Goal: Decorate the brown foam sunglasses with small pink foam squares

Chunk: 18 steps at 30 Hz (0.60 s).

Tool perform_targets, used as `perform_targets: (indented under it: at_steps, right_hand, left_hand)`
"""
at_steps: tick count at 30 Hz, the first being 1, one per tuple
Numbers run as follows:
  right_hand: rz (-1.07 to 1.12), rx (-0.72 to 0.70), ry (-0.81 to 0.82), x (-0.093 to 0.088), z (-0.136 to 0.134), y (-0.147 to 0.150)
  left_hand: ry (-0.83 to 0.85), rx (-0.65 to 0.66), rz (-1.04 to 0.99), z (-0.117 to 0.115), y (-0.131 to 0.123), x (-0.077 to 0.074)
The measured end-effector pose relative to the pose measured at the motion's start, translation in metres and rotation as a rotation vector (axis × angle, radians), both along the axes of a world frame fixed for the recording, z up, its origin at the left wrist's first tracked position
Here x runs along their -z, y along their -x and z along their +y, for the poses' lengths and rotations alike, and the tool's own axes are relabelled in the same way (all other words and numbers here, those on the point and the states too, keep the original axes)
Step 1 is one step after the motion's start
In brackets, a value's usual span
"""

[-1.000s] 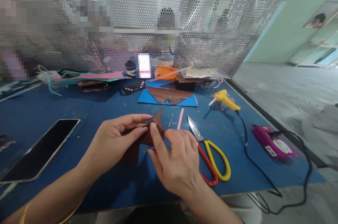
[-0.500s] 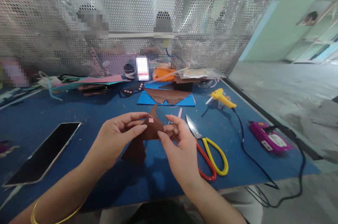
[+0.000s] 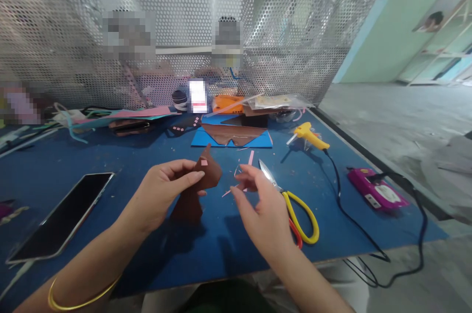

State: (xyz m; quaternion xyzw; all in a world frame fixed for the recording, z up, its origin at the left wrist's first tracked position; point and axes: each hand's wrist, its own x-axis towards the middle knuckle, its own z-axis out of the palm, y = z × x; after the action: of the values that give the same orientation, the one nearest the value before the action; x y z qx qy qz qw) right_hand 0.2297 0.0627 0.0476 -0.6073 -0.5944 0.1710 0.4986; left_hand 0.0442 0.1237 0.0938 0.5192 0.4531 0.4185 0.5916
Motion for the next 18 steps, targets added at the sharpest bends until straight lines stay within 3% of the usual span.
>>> perform_targets:
  at_steps: [4, 9, 12, 14, 18]
  right_hand:
    - [-0.500, 0.142, 0.075, 0.019, -0.018, -0.045]
    - [-0.710, 0.172, 0.176, 0.038, -0.040, -0.076]
    - [-0.766, 0.166, 0.217, 0.042, -0.046, -0.079]
    - [-0.790, 0.162, 0.245, 0.041, -0.045, -0.079]
    - [-0.878, 0.160, 0.328, 0.033, -0.037, -0.077]
  left_hand:
    - [-0.105, -0.097, 0.170, 0.007, 0.008, -0.003]
    - [-0.491, -0.202, 0.775, 0.016, 0.017, -0.004]
    - [-0.611, -0.082, 1.049, 0.026, 0.020, 0.002]
    - [-0.599, 0.061, 1.135, 0.034, 0.021, 0.009]
    - [-0.650, 0.162, 1.257, 0.043, 0.022, 0.019]
